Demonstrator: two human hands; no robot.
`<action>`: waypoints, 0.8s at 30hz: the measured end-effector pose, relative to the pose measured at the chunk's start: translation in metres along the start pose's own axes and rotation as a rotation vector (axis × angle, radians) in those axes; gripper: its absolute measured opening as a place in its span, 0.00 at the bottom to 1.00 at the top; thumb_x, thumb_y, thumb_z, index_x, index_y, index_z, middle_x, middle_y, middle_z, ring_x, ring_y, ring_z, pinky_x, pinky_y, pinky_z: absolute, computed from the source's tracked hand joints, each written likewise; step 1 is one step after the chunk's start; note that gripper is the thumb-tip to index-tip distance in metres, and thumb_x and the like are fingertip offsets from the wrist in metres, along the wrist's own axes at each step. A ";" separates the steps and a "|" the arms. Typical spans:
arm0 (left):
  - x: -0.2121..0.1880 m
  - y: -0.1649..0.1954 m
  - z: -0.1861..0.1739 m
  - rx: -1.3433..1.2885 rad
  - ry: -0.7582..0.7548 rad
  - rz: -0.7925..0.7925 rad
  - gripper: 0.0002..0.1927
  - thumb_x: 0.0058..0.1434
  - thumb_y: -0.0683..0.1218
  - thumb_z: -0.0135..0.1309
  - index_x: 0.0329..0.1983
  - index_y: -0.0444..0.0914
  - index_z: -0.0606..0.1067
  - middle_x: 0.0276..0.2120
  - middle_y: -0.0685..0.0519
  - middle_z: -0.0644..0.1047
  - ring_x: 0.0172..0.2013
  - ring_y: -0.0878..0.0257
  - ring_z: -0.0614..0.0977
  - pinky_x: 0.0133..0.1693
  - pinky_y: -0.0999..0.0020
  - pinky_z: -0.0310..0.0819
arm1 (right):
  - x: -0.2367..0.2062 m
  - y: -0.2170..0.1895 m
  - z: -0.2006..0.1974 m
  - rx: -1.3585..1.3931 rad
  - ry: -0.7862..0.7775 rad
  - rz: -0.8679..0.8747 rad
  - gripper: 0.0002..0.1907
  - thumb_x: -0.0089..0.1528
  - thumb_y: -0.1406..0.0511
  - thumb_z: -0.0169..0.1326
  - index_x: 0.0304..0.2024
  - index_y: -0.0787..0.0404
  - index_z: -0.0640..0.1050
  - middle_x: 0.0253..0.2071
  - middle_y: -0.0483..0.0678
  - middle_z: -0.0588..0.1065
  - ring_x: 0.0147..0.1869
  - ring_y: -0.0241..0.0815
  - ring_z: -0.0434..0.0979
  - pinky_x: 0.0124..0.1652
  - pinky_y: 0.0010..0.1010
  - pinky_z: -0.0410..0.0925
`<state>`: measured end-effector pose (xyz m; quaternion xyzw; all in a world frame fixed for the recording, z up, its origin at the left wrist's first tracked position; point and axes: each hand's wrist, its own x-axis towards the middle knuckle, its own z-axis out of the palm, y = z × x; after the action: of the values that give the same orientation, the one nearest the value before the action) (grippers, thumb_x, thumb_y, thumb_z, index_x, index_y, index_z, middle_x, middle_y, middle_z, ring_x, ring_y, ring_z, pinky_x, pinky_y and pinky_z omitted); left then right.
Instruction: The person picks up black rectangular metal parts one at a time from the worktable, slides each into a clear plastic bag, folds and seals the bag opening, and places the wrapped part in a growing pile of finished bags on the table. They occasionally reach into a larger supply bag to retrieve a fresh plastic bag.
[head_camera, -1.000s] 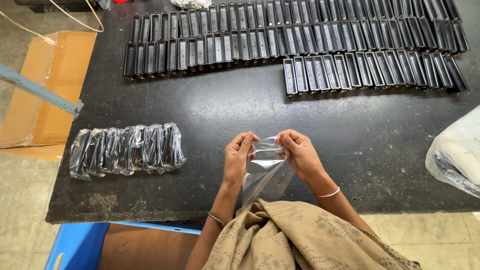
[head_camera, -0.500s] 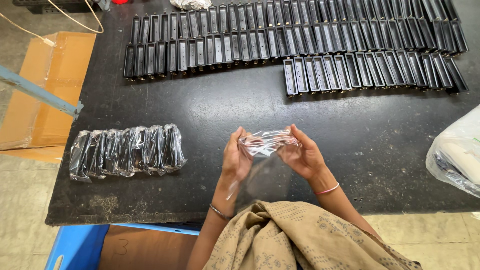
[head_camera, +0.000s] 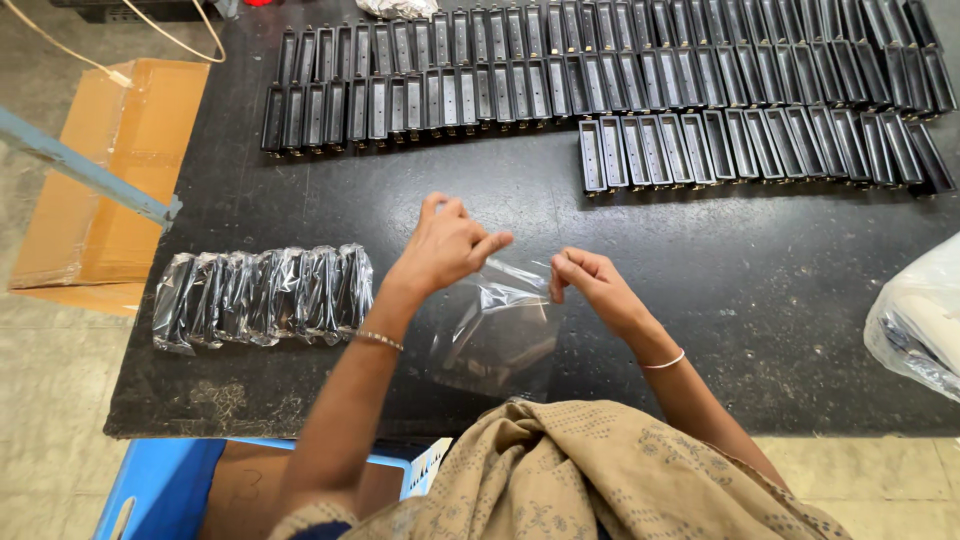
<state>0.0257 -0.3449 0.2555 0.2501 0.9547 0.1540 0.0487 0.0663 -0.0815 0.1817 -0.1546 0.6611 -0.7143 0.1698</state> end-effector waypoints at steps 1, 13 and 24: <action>0.001 0.004 -0.003 0.093 -0.014 -0.024 0.31 0.70 0.63 0.42 0.27 0.41 0.86 0.23 0.54 0.78 0.45 0.60 0.73 0.63 0.53 0.51 | 0.000 -0.007 0.004 -0.094 -0.007 -0.006 0.18 0.70 0.55 0.50 0.31 0.59 0.76 0.30 0.42 0.77 0.37 0.32 0.73 0.46 0.27 0.67; 0.043 0.042 0.049 0.337 0.007 -0.213 0.34 0.37 0.46 0.71 0.49 0.32 0.76 0.61 0.46 0.66 0.50 0.45 0.76 0.42 0.58 0.82 | 0.009 -0.011 0.045 -0.707 -0.219 -0.221 0.30 0.60 0.59 0.62 0.59 0.67 0.70 0.55 0.57 0.75 0.62 0.53 0.71 0.62 0.44 0.62; 0.049 -0.017 0.072 0.311 0.220 -0.075 0.08 0.51 0.35 0.57 0.33 0.37 0.80 0.41 0.48 0.78 0.48 0.48 0.78 0.41 0.56 0.80 | 0.073 0.029 -0.040 -0.985 0.680 -0.244 0.17 0.61 0.62 0.62 0.51 0.61 0.79 0.48 0.53 0.74 0.48 0.51 0.74 0.49 0.41 0.69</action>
<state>-0.0124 -0.3151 0.1811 0.2004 0.9752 0.0292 -0.0895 -0.0160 -0.0802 0.1498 -0.0531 0.9083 -0.3483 -0.2253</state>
